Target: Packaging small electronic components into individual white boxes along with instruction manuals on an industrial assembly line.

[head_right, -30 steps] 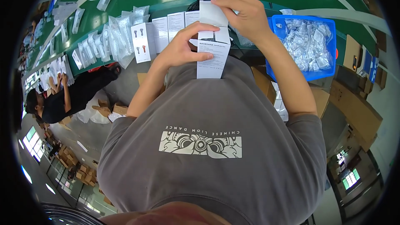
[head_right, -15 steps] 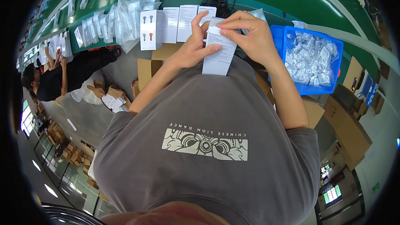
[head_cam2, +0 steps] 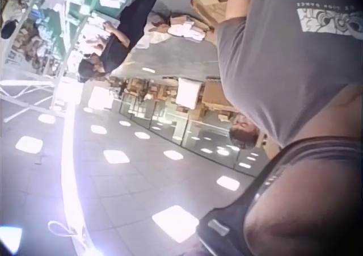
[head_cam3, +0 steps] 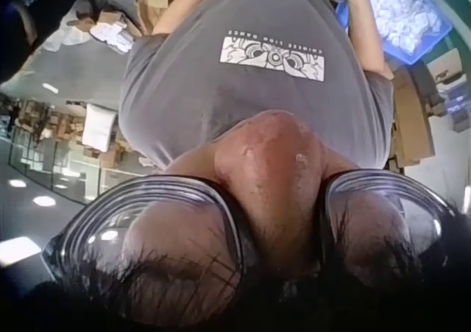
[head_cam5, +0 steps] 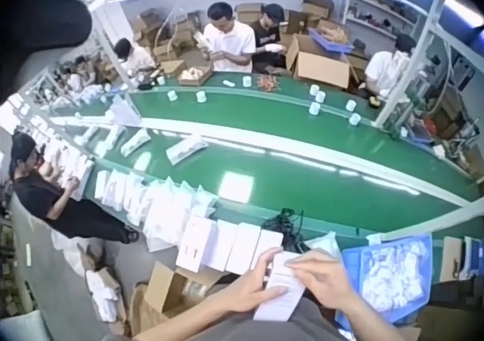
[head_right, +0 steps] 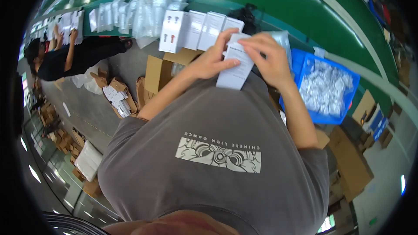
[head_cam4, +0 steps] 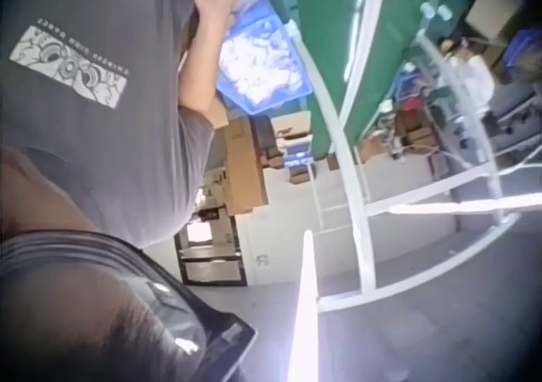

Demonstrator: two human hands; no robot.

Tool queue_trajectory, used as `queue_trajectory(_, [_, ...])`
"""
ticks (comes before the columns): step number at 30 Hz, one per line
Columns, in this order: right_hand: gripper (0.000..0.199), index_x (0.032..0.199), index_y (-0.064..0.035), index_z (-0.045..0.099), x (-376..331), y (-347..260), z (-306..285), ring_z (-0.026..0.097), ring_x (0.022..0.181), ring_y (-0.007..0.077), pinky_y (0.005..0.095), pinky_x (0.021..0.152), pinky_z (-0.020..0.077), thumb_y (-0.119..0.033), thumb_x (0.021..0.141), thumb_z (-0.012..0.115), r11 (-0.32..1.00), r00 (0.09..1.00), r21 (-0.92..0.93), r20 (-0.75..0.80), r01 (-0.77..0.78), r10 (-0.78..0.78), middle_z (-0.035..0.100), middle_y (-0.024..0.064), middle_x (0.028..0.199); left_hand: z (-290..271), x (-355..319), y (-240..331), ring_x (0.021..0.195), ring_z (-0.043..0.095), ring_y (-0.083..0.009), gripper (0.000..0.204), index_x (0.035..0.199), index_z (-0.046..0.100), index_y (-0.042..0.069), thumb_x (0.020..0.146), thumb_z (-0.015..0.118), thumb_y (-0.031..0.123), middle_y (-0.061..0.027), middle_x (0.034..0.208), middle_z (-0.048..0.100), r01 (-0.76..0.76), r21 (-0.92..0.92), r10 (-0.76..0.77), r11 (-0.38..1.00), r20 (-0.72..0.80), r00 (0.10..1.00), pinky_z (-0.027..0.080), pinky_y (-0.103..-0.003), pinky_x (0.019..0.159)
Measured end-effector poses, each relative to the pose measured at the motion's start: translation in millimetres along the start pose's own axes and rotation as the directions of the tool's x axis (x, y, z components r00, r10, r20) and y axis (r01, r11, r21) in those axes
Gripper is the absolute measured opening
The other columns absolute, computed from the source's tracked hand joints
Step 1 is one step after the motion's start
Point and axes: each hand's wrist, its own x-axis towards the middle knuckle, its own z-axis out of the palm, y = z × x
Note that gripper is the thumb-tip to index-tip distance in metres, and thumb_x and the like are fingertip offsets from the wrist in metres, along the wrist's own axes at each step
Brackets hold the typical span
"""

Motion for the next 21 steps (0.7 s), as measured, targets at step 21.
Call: queue_trajectory(21, [0.016, 0.107, 0.0001, 0.071, 18, 84, 13, 0.065, 0.099, 0.0126, 0.0267, 0.09, 0.0494, -0.01, 0.1, 0.061, 0.944, 0.945, 0.197, -0.143, -0.265, 0.296, 0.072, 0.0058, 0.107, -61, 32, -46, 0.13, 0.044, -0.0389, 0.07, 0.134, 0.055, 0.014, 0.07, 0.079, 0.028, -0.0195, 0.122, 0.055, 0.53, 0.711, 0.164, 0.461, -0.656, 0.737, 0.034, -0.052, 0.11])
